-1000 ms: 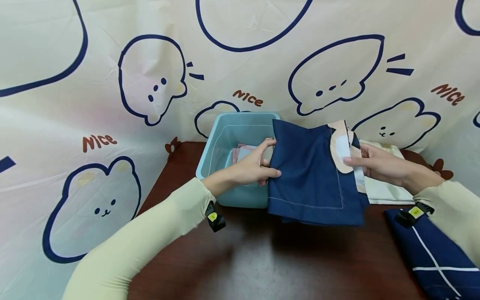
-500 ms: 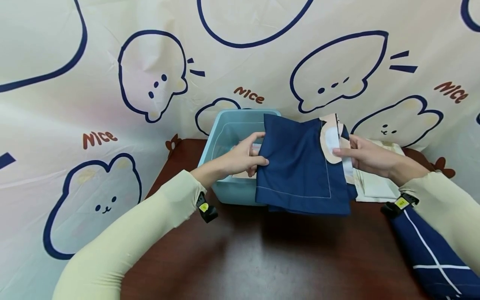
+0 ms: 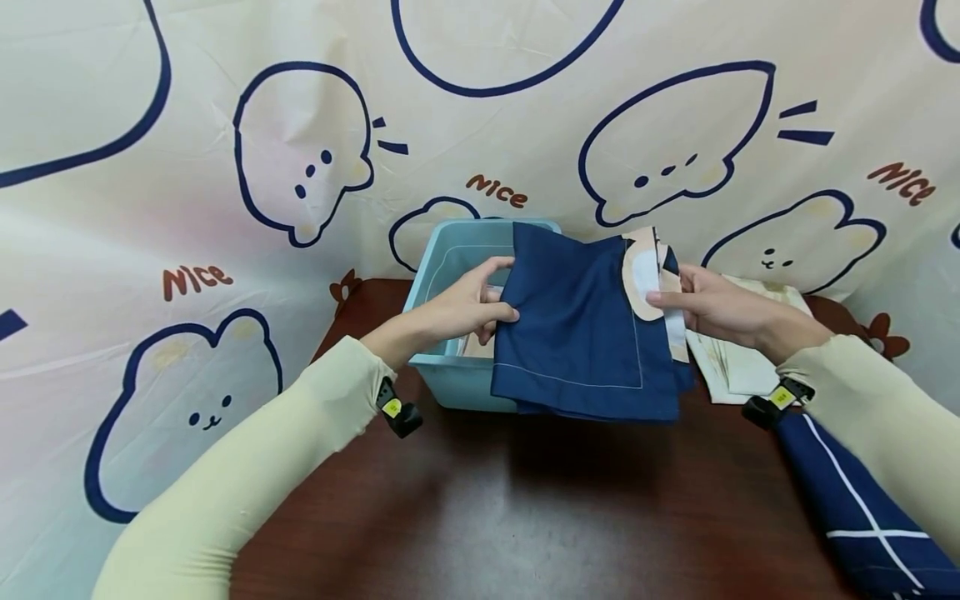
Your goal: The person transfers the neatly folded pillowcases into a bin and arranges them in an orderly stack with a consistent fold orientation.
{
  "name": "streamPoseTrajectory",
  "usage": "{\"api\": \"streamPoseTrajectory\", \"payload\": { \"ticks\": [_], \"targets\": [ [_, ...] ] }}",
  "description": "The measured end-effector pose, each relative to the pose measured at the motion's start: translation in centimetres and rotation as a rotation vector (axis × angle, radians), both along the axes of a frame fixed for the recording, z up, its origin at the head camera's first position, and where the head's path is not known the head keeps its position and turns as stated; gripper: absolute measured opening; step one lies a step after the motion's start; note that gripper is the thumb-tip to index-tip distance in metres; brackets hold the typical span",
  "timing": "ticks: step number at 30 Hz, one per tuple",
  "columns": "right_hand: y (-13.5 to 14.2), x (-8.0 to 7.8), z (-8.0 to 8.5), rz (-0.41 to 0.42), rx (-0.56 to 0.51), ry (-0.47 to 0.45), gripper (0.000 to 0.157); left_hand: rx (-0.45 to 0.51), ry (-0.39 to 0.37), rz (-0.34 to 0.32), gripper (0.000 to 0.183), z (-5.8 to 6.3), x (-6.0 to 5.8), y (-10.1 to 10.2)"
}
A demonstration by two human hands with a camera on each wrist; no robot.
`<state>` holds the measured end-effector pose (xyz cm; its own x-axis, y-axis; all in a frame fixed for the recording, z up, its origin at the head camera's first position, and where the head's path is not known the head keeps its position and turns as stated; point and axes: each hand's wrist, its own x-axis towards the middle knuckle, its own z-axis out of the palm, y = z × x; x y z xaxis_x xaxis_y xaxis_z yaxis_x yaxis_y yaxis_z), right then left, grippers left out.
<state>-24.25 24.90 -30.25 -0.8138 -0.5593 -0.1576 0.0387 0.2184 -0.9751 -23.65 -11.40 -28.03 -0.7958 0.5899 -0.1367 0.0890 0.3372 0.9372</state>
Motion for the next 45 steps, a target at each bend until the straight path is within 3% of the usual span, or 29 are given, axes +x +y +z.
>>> {"api": "streamPoseTrajectory", "payload": {
  "ticks": [3,10,16,25,35,45],
  "targets": [
    [-0.5,0.0,0.0,-0.069,0.056,0.008,0.032,-0.014,0.003,0.013,0.075,0.0,-0.1,-0.2],
    [-1.3,-0.6,0.1,-0.023,0.024,-0.003,0.023,-0.026,0.002,0.03,0.073,-0.2,-0.3,-0.9],
    [-1.9,-0.8,0.2,-0.081,0.088,0.003,0.031,-0.022,-0.017,0.044,0.073,-0.3,-0.7,-1.5],
    [-3.0,-1.4,0.5,-0.104,0.132,0.015,0.03,-0.034,-0.031,0.057,0.071,0.1,-1.2,-2.5],
    [-4.6,-2.5,0.3,-0.017,0.045,-0.02,0.015,-0.103,-0.062,0.07,0.075,0.5,-2.1,-4.3],
    [-6.0,-2.9,0.5,0.021,0.041,-0.004,0.016,-0.132,-0.06,0.096,0.076,0.6,-2.5,-5.4]
  ]
}}
